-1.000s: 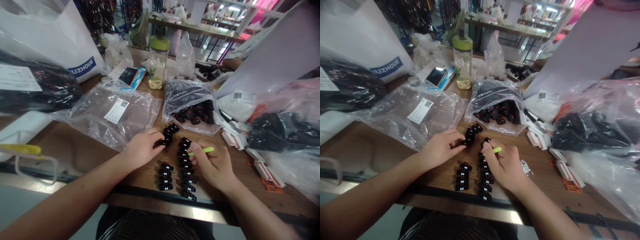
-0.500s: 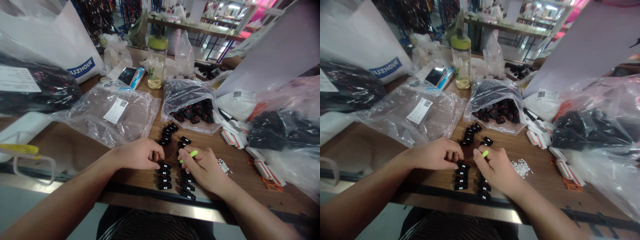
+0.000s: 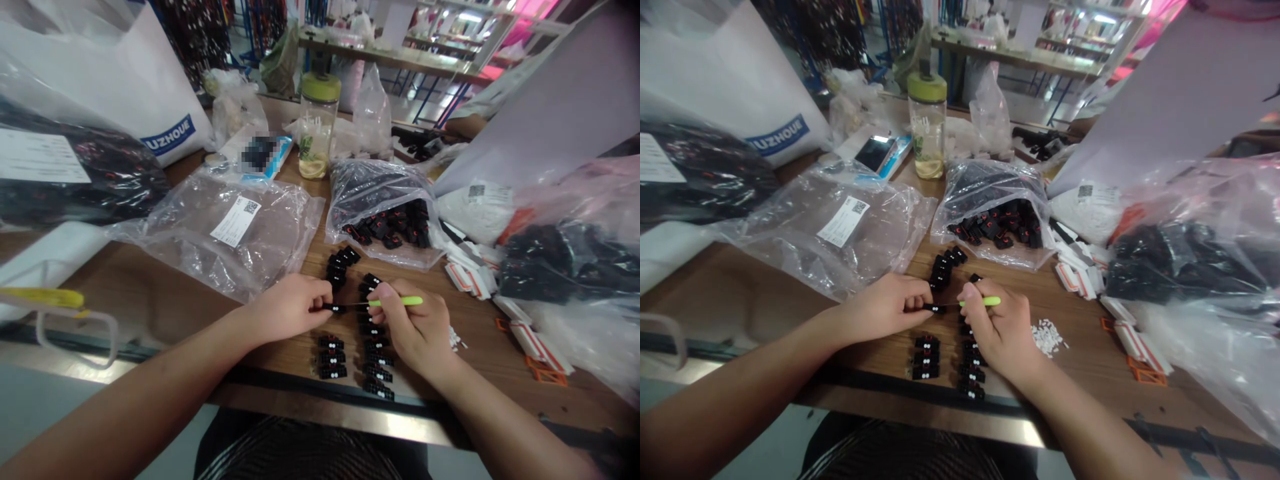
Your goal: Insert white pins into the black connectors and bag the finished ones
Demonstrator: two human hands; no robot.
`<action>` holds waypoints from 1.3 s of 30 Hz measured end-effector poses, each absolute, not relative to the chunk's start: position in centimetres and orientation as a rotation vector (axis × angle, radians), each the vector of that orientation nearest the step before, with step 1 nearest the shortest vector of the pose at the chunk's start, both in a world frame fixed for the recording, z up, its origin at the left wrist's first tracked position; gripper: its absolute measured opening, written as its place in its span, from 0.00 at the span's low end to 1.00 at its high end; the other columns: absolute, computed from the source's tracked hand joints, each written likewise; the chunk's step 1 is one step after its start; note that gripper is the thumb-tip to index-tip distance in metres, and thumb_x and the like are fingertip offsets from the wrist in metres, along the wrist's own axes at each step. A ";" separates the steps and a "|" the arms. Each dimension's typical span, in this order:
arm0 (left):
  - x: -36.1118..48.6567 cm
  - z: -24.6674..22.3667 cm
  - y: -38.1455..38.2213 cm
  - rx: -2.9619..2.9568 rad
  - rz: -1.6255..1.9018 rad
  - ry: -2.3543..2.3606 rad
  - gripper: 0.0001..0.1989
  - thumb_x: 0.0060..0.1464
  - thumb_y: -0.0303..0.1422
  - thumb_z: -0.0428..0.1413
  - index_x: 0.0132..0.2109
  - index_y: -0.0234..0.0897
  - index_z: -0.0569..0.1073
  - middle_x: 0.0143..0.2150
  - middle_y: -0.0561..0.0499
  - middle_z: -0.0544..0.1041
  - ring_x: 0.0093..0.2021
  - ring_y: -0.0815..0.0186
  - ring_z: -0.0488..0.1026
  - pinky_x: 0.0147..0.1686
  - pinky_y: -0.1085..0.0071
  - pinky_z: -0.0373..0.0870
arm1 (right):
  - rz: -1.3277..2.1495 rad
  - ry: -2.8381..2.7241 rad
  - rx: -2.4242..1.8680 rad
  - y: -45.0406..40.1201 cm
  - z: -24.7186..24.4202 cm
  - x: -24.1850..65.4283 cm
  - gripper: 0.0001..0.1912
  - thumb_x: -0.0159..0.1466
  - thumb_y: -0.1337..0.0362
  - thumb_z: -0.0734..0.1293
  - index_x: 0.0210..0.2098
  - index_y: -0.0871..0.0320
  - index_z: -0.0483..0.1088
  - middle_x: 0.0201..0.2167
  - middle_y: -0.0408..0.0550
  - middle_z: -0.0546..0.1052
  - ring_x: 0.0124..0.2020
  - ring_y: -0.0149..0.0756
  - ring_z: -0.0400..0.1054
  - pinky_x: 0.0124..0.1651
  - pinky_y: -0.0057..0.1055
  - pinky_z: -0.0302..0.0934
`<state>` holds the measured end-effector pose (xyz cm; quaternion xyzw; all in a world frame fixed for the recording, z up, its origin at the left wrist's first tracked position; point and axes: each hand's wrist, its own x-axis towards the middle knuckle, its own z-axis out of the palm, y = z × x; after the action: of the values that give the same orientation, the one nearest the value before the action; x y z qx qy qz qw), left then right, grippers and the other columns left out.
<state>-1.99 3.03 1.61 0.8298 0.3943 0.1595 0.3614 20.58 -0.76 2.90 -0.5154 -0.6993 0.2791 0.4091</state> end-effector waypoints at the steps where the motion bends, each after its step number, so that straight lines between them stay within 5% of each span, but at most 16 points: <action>1: -1.9 1.5 3.0 2.142 0.418 1.022 0.01 0.55 0.29 0.58 0.34 0.37 0.73 0.28 0.54 0.76 0.28 0.69 0.72 0.29 0.73 0.64 | 0.708 -1.764 -1.290 -0.9 2.9 20.5 0.14 0.70 0.61 0.62 0.31 0.57 0.74 0.21 0.42 0.76 0.21 0.29 0.71 0.26 0.26 0.66; 39: -1.9 0.9 2.9 2.159 0.482 0.987 0.03 0.55 0.27 0.57 0.33 0.37 0.70 0.29 0.54 0.73 0.28 0.69 0.71 0.29 0.72 0.63 | 0.548 -1.920 -1.262 -1.3 3.2 19.7 0.13 0.71 0.63 0.60 0.31 0.56 0.71 0.21 0.41 0.74 0.20 0.28 0.68 0.25 0.28 0.61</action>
<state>-1.95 2.89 0.85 0.8343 0.3814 0.1861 0.3518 19.69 -1.35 3.22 -0.4943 -0.7518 0.2146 0.3801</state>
